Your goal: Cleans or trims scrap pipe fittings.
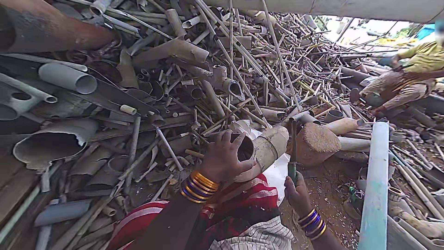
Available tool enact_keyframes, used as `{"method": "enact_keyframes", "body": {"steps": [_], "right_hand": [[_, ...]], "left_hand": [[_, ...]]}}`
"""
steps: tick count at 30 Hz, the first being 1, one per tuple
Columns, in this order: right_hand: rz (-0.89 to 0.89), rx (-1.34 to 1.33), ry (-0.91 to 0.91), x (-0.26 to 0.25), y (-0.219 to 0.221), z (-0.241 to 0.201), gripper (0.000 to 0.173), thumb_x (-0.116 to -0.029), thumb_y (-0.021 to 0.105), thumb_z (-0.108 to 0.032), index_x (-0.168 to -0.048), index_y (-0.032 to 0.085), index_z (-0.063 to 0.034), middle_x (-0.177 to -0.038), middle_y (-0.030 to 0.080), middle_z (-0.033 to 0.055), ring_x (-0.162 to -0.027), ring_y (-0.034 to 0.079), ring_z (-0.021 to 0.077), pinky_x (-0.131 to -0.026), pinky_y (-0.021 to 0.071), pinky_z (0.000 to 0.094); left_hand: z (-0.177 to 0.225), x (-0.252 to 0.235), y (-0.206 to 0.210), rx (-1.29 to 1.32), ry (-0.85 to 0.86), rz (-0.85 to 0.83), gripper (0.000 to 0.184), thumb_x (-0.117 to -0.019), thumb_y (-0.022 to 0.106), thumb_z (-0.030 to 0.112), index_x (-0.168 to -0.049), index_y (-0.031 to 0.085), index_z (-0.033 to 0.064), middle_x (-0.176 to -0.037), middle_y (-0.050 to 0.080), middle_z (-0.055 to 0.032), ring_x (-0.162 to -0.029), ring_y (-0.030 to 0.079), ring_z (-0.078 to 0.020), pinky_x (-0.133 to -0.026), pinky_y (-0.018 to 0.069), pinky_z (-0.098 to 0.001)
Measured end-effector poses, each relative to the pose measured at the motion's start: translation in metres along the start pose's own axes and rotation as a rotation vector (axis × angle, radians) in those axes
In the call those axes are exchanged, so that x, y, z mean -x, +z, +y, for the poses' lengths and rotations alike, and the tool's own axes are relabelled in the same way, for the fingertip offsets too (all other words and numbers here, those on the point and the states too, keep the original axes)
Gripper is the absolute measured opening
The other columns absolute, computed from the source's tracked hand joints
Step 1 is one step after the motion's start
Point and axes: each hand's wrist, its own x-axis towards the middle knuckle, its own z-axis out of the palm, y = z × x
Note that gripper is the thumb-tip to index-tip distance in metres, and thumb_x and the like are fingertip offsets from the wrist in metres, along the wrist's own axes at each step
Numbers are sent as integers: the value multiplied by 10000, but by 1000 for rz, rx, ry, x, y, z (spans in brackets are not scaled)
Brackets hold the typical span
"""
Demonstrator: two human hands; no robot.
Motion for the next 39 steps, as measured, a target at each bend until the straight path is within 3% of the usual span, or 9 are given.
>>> {"method": "enact_keyframes", "body": {"steps": [3,6,14,23,27,31,35,37,39], "right_hand": [[27,462,-278,1,-4,-3,466,-999,507,-198,-1329,553,128,-945,714,242,-768,717,362,-691,569,539],[23,800,-352,-4,-10,-9,433,-997,572,-141,-1376,591,68,-1003,709,316,-786,723,496,-646,564,631],[23,755,-373,-3,-15,-1,451,-982,568,-112,-1391,573,76,-972,731,293,-789,731,487,-661,561,649],[34,770,-360,-11,-25,4,449,-995,558,-112,-1405,562,72,-970,727,301,-797,727,504,-664,553,663],[-9,626,-372,2,-5,3,441,-973,569,-108,-1347,571,127,-909,725,276,-765,728,443,-691,574,594],[-6,728,-334,-8,-21,1,432,-997,559,-115,-1377,569,89,-950,723,301,-811,725,501,-685,553,658],[-178,520,-269,-3,-21,-3,417,-1019,507,-220,-1239,586,125,-765,661,204,-639,655,326,-623,534,499],[-170,302,-211,-10,-29,0,438,-1030,442,-294,-1183,584,92,-650,572,44,-497,546,128,-504,494,325],[12,-48,-224,-13,-34,-4,351,-1054,375,-287,-1116,517,28,-615,529,-116,-457,498,-35,-448,468,162]], "left_hand": [[-6,-4,0,36,-30,-3,947,-847,650,726,-1607,353,246,-1618,317,-235,-1469,327,-441,-1076,376,-627],[-5,-3,-2,40,-40,-16,954,-837,656,734,-1605,356,254,-1619,318,-220,-1453,344,-440,-1045,404,-626],[5,1,-4,-52,23,-42,955,-847,614,751,-1616,327,262,-1640,290,-209,-1503,275,-415,-1060,388,-599],[-11,-7,-3,21,54,-12,936,-843,674,702,-1607,354,267,-1623,322,-205,-1450,350,-424,-1034,396,-618],[-15,-9,-3,41,39,-9,931,-847,677,698,-1606,356,264,-1633,308,-198,-1489,303,-412,-1079,378,-620],[-13,-7,-3,7,36,-11,946,-844,662,718,-1610,345,264,-1627,319,-199,-1489,301,-415,-1073,382,-618],[-8,-6,-4,18,33,-15,949,-843,675,709,-1608,352,248,-1625,319,-201,-1486,307,-407,-1095,363,-609],[-12,-7,-4,32,43,-5,947,-838,685,702,-1605,360,252,-1625,322,-199,-1484,311,-408,-1102,362,-609],[-18,-8,-2,50,60,12,938,-839,694,691,-1599,373,245,-1622,327,-204,-1484,313,-417,-1099,374,-611]]}}
